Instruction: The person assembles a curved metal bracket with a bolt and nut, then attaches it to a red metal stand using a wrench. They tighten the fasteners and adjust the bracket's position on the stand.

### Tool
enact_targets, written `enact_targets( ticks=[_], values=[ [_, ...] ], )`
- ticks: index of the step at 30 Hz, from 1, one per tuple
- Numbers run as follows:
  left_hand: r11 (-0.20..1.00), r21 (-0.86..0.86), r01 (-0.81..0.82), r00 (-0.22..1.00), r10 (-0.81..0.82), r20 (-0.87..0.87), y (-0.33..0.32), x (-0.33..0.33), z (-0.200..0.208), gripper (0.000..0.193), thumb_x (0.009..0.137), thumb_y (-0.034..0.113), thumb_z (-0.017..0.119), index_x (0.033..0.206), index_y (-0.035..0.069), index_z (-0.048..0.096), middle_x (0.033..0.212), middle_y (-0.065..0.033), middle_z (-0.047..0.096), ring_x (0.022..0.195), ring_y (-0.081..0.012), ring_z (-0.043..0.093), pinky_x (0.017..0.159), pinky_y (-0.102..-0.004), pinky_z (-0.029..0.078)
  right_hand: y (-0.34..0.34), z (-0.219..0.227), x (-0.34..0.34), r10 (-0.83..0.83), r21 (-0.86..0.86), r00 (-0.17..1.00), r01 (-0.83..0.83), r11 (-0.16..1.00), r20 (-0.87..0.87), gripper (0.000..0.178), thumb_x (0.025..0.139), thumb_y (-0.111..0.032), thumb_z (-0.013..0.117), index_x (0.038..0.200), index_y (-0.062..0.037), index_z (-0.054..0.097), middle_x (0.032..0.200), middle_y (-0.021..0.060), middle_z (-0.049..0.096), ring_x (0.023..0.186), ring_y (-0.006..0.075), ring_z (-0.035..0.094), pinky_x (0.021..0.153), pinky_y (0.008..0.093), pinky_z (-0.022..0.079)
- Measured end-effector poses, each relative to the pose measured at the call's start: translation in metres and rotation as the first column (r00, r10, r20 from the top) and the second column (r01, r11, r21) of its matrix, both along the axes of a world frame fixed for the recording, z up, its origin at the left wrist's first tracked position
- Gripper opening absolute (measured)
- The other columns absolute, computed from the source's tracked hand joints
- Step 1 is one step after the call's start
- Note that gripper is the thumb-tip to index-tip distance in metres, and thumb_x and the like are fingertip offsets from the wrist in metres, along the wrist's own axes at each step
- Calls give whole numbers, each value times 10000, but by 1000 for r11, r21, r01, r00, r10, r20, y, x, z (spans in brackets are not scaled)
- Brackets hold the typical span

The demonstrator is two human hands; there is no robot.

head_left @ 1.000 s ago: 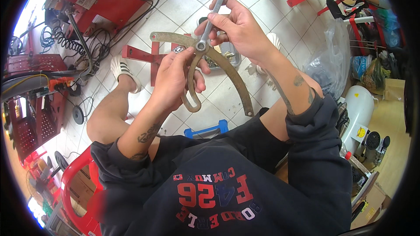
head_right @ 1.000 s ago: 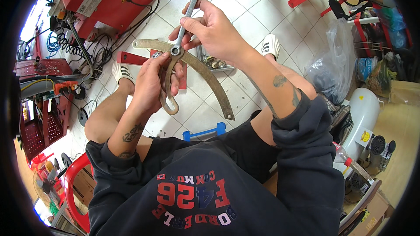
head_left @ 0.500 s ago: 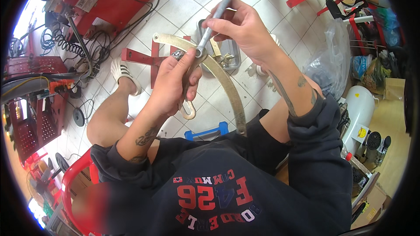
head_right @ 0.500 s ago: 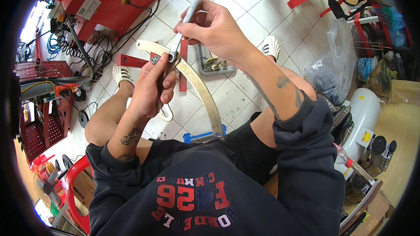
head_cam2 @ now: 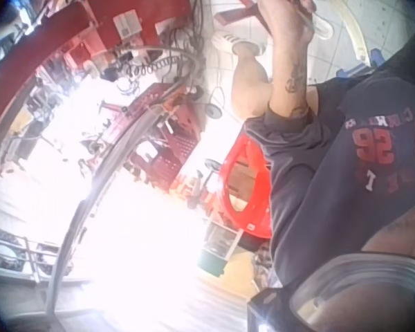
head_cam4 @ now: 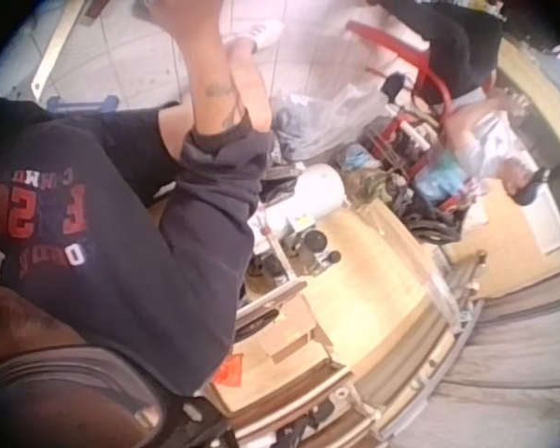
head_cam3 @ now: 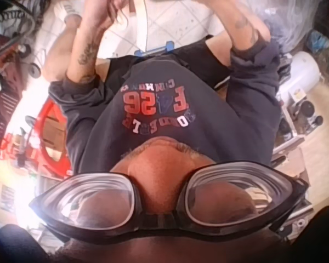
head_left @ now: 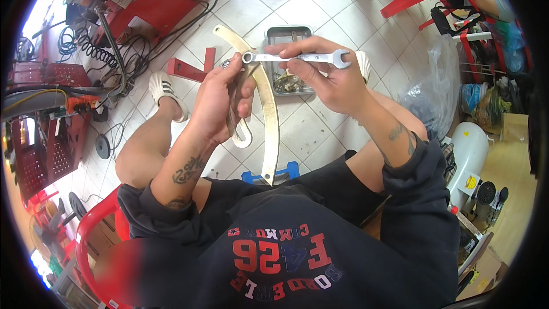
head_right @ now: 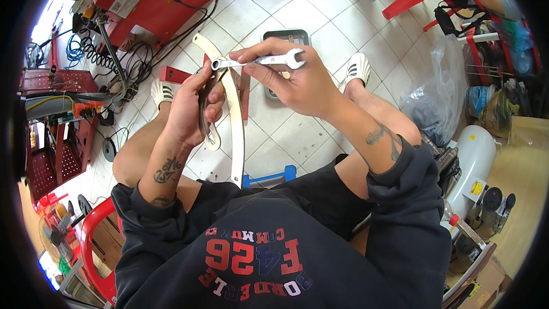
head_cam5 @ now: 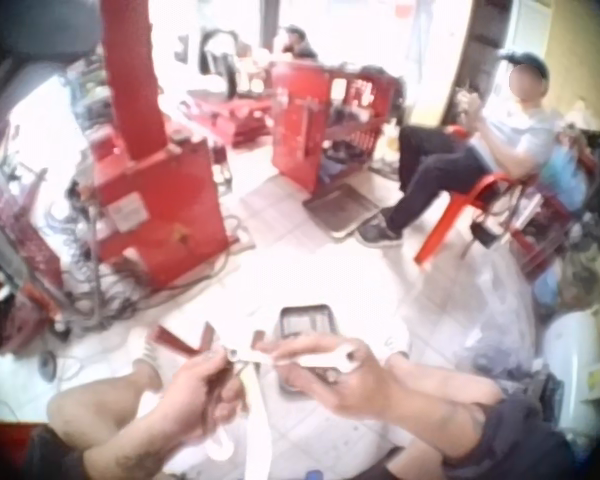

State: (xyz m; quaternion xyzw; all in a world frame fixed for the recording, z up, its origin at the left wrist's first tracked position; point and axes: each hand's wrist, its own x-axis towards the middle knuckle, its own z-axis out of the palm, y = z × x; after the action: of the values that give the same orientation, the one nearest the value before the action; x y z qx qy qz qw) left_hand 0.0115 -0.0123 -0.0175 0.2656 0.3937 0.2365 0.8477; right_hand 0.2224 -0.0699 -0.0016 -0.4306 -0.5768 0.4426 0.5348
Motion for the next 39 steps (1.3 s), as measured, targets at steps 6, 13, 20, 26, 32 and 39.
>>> enact_targets(
  ticks=[6, 13, 20, 26, 32, 39],
  values=[
    [981, 156, 111, 994, -107, -35, -2, -2, -4, 250, 1009, 287, 621, 1091, 50, 622, 860, -25, 647, 850, -144, 669, 733, -280, 504, 2, 2, 6, -1, -128, 997, -8, 992, -74, 178, 1017, -75, 603, 1134, 36, 680, 1135, 124, 720, 995, 178, 708, 872, 314, 582],
    [985, 156, 72, 997, -65, -49, -13, 9, 3, 225, 938, 75, 695, 1141, -10, 651, 1020, -94, 730, 906, -146, 726, 752, -234, 592, 3, 5, 9, 60, -82, 995, -67, 994, -78, 171, 971, -15, 648, 1130, 28, 692, 1142, 142, 727, 995, 213, 718, 884, 319, 586],
    [993, 81, 84, 996, -82, -32, -12, 9, 18, 181, 945, 75, 704, 1107, 4, 665, 944, -75, 730, 808, -105, 716, 566, -185, 528, 6, 11, 28, 33, 254, 931, -133, 958, 362, 274, 820, -4, 788, 1090, -42, 769, 1040, 97, 772, 967, 241, 729, 845, 329, 589],
    [961, 184, 207, 978, -199, -66, -10, 0, 10, 134, 923, 65, 740, 1031, 29, 668, 787, 1, 662, 536, -18, 525, 447, -169, 377, -7, 20, 32, -126, 476, 673, -364, 801, 728, 321, 716, -47, 804, 1033, -53, 752, 1100, 71, 746, 1041, 255, 703, 821, 351, 601],
    [946, 201, 256, 960, -224, -167, -11, 0, 10, 147, 892, 95, 777, 970, 32, 669, 747, 30, 612, 505, -16, 450, 443, -197, 321, -13, 24, 25, -148, 478, 565, -495, 726, 811, 256, 761, -130, 722, 993, -23, 717, 1154, 90, 718, 1101, 259, 673, 912, 355, 567],
    [967, 103, 233, 969, -222, -107, -13, 5, 5, 70, 955, 88, 694, 968, 56, 633, 675, 55, 561, 491, -2, 420, 455, -182, 301, -15, 31, 22, -189, 436, 452, -540, 720, 872, 212, 756, -125, 703, 940, -19, 700, 1057, 87, 724, 1047, 242, 679, 936, 359, 547]
  ],
)
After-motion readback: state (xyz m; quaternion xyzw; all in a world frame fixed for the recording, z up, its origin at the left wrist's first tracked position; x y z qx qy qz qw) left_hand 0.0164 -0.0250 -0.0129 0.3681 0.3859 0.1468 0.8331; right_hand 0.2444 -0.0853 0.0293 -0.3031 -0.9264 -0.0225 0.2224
